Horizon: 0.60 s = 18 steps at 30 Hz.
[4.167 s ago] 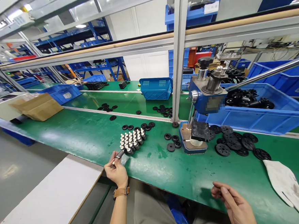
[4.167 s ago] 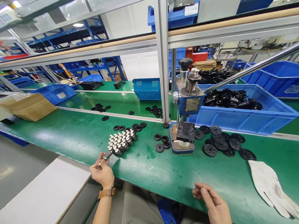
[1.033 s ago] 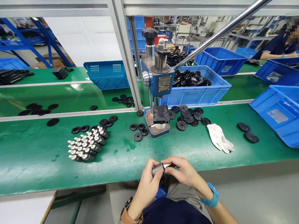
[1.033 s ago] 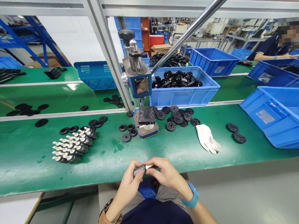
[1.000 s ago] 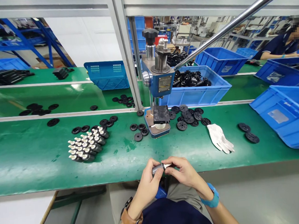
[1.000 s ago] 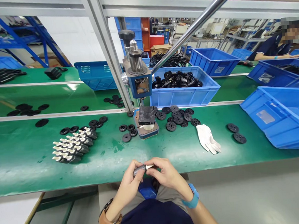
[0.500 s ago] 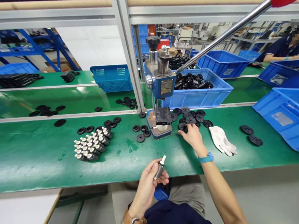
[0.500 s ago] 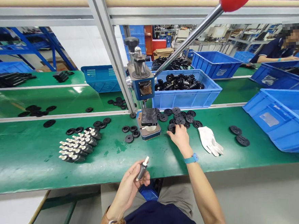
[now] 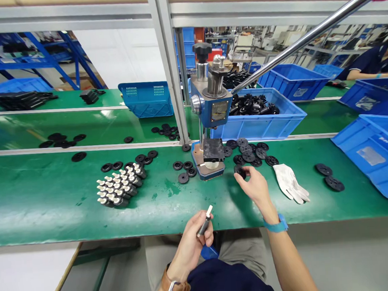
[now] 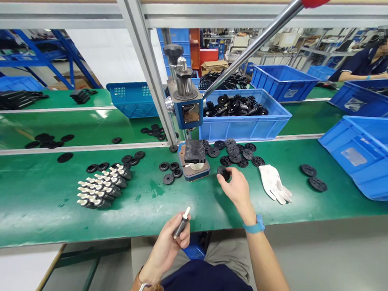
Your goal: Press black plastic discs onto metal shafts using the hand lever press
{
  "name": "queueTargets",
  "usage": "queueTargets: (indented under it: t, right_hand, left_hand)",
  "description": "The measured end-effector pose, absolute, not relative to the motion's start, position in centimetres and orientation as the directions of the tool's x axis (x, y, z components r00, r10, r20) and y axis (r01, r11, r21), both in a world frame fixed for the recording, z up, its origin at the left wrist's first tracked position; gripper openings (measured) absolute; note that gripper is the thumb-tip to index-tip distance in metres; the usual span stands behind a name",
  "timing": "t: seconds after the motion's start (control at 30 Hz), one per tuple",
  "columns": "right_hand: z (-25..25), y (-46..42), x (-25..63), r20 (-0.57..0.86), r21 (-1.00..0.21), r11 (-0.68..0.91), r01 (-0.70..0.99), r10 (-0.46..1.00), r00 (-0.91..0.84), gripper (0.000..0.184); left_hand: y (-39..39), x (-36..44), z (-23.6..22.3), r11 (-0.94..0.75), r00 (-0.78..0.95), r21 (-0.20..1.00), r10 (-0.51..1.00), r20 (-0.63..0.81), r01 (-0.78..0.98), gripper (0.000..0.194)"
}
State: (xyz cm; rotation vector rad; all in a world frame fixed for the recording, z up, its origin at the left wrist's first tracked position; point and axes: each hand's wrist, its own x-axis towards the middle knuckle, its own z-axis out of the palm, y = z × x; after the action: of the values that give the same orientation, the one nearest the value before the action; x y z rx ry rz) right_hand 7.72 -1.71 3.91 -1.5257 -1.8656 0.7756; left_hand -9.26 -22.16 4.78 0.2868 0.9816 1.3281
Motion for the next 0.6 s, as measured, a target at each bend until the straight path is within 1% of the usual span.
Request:
queueTargets:
  t: [0.1, 0.17, 0.2, 0.27, 0.33, 0.37, 0.47, 0.6]
  right_hand:
    - [4.4, -4.9, 7.9, 0.023, -0.884, 0.156, 0.441, 0.957, -0.291, 0.048]
    - [4.5, -7.1, 7.7, -0.007, -0.934, 0.135, 0.331, 0.919, -0.394, 0.053]
    - [4.5, -8.1, 7.6, -0.033, -0.959, 0.098, 0.265, 0.893, -0.449, 0.055]
    - [4.3, -9.8, 7.3, -0.098, -0.993, -0.044, 0.109, 0.822, -0.560, 0.056]
    - [4.1, -11.0, 7.1, -0.142, -0.976, -0.213, -0.031, 0.747, -0.650, 0.056]
    - [4.0, -11.4, 6.9, -0.151, -0.959, -0.272, -0.076, 0.723, -0.674, 0.055]
    - [3.6, -12.1, 6.7, -0.147, -0.938, -0.323, -0.128, 0.703, -0.696, 0.051]
    - [3.2, -12.0, 6.8, -0.129, -0.935, -0.329, -0.135, 0.668, -0.733, 0.049]
  left_hand:
    - [-22.1, -9.2, 4.4, 0.302, -0.046, 0.679, 0.895, -0.443, -0.670, 0.039]
    - [-22.0, -9.0, 4.2, 0.317, -0.041, 0.693, 0.894, -0.447, -0.648, 0.038]
    - [-22.0, -9.0, 4.2, 0.320, -0.043, 0.706, 0.895, -0.445, -0.632, 0.038]
    - [-22.1, -8.9, 4.3, 0.320, -0.055, 0.740, 0.900, -0.433, -0.591, 0.038]
    - [-22.1, -8.9, 4.6, 0.320, -0.070, 0.775, 0.904, -0.423, -0.544, 0.039]
    - [-22.2, -8.9, 4.7, 0.322, -0.077, 0.792, 0.905, -0.419, -0.519, 0.040]
    - [-22.2, -9.1, 5.0, 0.344, -0.081, 0.827, 0.904, -0.420, -0.446, 0.041]
    - [-22.3, -9.4, 5.0, 0.371, -0.078, 0.838, 0.897, -0.434, -0.399, 0.044]
